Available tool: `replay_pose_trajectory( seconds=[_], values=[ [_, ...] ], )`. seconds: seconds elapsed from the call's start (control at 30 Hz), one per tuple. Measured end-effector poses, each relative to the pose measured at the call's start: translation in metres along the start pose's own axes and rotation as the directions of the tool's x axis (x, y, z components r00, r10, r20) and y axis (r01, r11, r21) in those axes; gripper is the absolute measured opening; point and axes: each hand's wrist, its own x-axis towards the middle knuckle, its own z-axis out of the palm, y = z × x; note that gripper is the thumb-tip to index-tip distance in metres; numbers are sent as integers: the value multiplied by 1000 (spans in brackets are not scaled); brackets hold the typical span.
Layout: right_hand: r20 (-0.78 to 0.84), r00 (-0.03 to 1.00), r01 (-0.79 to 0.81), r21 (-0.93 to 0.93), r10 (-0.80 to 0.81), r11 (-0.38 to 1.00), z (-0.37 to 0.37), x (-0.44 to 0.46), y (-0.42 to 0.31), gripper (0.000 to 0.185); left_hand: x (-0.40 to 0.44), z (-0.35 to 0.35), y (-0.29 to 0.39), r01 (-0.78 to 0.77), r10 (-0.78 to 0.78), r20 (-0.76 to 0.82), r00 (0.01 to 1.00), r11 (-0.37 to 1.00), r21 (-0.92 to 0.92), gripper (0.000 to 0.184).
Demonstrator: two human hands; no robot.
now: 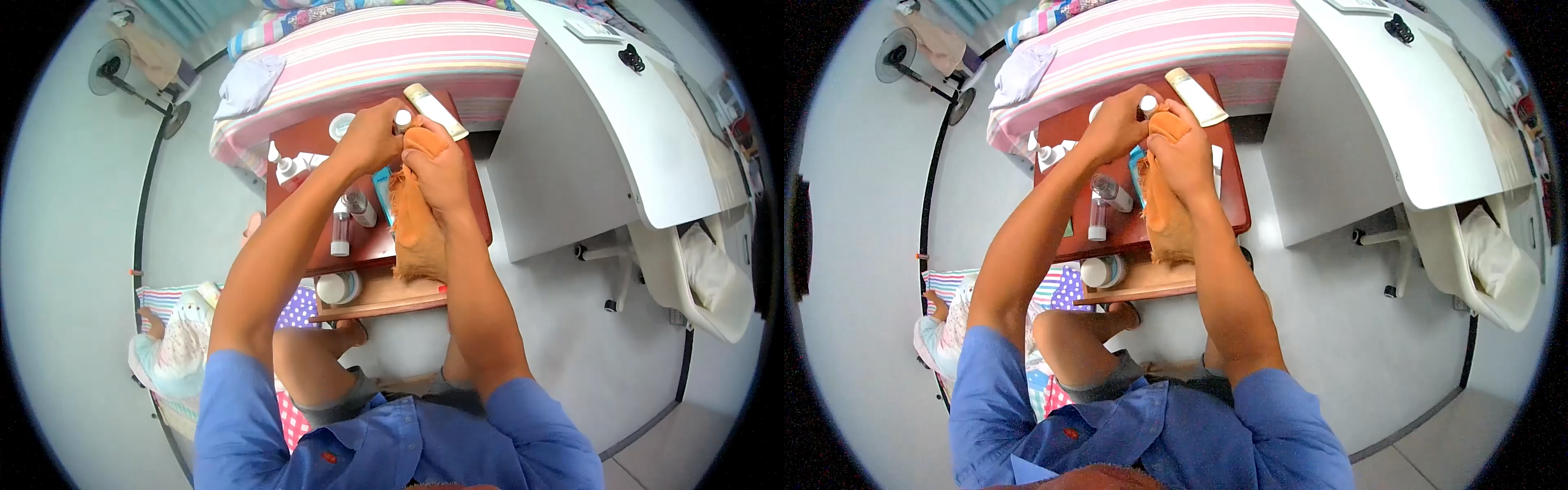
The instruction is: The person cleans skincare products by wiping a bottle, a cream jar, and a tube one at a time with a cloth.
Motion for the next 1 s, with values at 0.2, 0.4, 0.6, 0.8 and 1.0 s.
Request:
replay_pose_trajectory(
  seconds=[0.2, 0.4, 0.6, 0.8, 1.0],
  values=[
    [16, 997, -73, 33, 73, 997, -2, 31, 36, 58, 35, 21, -43, -12, 11, 20, 1000, 997, 75, 33],
    [25, 980, -197, 122, 195, 973, -2, 35, 36, 59, 46, 38, -67, 21, -30, 52, 998, 989, 148, 32],
    [2, 980, -196, 143, 198, 970, -2, 35, 41, 57, 38, 32, -60, 154, -153, 90, 984, 988, 5, 50],
    [-47, 983, -171, 101, 176, 980, -1, 31, 35, 42, 35, -4, -75, -4, 42, -184, 982, 979, 205, 62],
    [-74, 974, -197, 211, 216, 957, 1, 25, 29, 39, 21, -12, -92, 233, -211, -101, 972, 889, 395, 77]
  ],
)
